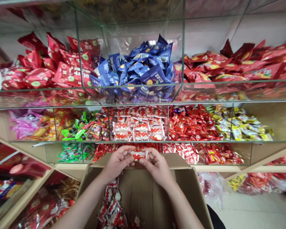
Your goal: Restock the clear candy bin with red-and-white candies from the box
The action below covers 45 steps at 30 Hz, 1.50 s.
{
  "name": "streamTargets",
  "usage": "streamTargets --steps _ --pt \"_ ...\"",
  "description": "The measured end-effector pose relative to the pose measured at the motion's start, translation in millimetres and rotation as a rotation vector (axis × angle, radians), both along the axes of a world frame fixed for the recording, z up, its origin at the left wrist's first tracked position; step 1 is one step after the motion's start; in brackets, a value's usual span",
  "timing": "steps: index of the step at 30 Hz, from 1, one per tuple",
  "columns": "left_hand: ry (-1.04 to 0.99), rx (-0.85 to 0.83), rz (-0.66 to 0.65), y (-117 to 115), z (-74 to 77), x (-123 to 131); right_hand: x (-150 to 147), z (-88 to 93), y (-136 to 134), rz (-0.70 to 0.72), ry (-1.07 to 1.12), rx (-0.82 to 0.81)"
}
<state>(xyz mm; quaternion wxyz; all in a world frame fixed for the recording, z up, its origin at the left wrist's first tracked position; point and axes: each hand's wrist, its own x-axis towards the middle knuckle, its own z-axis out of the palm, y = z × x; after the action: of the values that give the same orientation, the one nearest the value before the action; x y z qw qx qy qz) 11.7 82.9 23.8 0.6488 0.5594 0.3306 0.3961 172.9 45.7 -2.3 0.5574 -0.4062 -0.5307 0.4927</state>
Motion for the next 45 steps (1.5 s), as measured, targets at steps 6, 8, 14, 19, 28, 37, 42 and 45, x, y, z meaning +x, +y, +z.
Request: streamTargets --steps 6,8,14,19,28,37,42,45 --pt "-0.008 0.008 -0.005 0.5 -0.7 0.0 0.3 -0.7 -0.3 -0.004 0.003 0.003" --pt "-0.008 0.009 -0.007 0.6 -1.2 -0.3 0.7 -1.3 -0.3 0.001 0.004 0.0" --pt "0.002 0.034 -0.016 0.3 -4.3 -1.6 0.3 -3.0 -0.3 0.004 0.005 0.011" --pt "0.015 0.065 -0.02 0.7 -7.4 -2.0 -0.6 -3.4 -0.4 0.006 -0.014 0.01" --pt "0.02 0.056 -0.011 -0.1 -8.0 -1.6 -1.0 -2.7 -1.0 -0.002 -0.007 0.009" --pt "0.04 0.043 -0.001 0.6 -8.1 -2.3 -3.4 -0.8 -0.8 -0.018 -0.01 0.021" --pt "0.024 0.04 0.011 -0.3 -7.6 -0.7 -2.6 -0.8 -1.7 -0.036 -0.023 0.025" --pt "0.014 0.04 0.014 -0.8 -6.7 -0.4 -2.2 -1.0 -2.4 -0.039 -0.042 0.027"
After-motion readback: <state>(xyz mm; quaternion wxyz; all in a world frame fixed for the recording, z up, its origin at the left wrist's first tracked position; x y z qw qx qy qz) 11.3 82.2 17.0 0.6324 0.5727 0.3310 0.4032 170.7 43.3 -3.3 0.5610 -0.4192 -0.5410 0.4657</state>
